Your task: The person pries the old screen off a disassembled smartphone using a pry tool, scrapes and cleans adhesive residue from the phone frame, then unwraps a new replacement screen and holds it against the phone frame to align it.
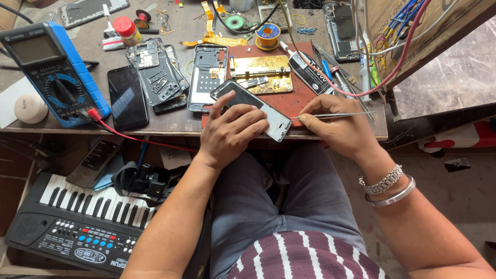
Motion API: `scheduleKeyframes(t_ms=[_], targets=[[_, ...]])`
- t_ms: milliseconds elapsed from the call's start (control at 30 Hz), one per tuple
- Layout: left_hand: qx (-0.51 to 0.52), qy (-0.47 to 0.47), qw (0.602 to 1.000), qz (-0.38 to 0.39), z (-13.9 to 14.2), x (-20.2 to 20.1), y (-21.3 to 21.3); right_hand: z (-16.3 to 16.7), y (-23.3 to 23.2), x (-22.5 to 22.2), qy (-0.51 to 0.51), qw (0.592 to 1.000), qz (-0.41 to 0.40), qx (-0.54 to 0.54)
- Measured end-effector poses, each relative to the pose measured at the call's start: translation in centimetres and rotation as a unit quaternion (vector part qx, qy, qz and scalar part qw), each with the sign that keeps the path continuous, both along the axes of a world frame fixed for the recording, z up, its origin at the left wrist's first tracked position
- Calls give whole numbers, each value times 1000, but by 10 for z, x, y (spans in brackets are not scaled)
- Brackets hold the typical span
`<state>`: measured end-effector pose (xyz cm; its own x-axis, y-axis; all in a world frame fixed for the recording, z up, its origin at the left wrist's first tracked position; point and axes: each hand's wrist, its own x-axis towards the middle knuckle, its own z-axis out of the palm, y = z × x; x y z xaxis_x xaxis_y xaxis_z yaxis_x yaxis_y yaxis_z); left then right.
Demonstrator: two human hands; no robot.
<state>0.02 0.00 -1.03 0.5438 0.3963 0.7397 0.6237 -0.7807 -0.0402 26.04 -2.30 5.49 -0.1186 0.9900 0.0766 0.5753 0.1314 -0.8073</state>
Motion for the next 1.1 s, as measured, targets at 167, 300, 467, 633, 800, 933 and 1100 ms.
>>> scheduleKeyframes(t_ms=[167, 300, 467, 633, 800, 933, 1100], targets=[[-8, -3, 1000, -3, 1, 0, 0, 0, 2, -2, -18, 1000, -6, -8], [-12, -7, 1000, -5, 2, 1, 0, -3, 4, -2, -12, 1000, 0, 5], [-10, -5, 1000, -2, 2, 0, 0, -9, 7, 1, 32, 999, -13, -17], [-9, -9, 1000, -1, 2, 0, 0, -10, 5, 4, -22, 1000, -16, -9], [-14, -9, 1000, -3, 1, 0, 0, -9, 6, 2, -27, 999, -19, 4], [-19, -12, 1000, -10, 1, 0, 1, -7, 4, -1, -11, 999, -25, -22], [-29, -11, 999, -15, 1, -2, 2, -7, 8, -9, -12, 999, 25, 33]])
